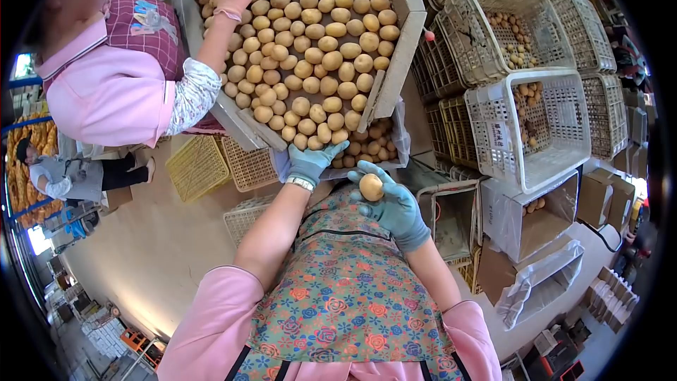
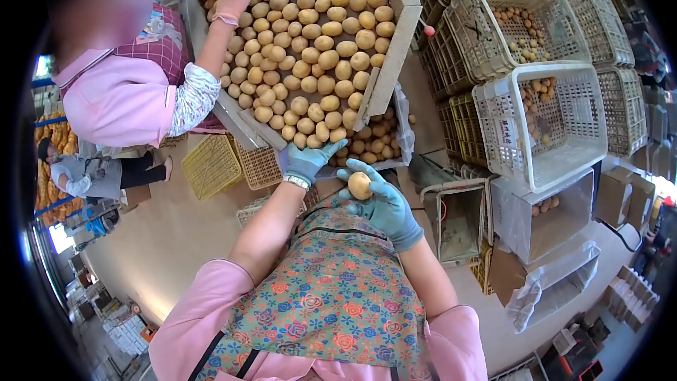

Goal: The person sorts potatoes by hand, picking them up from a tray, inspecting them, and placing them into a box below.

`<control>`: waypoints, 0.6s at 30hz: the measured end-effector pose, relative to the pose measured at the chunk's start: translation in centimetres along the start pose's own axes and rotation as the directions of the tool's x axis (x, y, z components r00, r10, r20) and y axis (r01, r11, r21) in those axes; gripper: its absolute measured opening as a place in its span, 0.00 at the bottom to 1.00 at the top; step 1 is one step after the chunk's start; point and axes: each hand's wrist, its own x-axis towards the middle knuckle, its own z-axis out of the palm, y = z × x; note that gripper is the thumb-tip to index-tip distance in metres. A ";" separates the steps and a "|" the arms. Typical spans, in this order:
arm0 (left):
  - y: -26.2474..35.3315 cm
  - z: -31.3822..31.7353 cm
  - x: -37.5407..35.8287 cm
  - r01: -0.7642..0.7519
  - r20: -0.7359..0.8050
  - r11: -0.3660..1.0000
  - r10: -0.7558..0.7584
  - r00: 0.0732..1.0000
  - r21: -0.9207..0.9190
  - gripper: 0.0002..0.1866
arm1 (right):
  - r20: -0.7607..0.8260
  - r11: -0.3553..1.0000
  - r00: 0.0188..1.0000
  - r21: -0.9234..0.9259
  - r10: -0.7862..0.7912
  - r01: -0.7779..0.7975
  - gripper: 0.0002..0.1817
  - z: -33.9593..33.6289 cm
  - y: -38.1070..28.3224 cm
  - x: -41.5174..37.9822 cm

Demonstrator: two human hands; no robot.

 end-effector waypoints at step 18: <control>-1.1 -0.6 -0.1 -0.195 0.019 0.864 0.211 0.977 0.464 0.49 | 0.476 -0.517 0.786 -0.822 -0.394 0.238 0.16 -1.5 0.0 8.9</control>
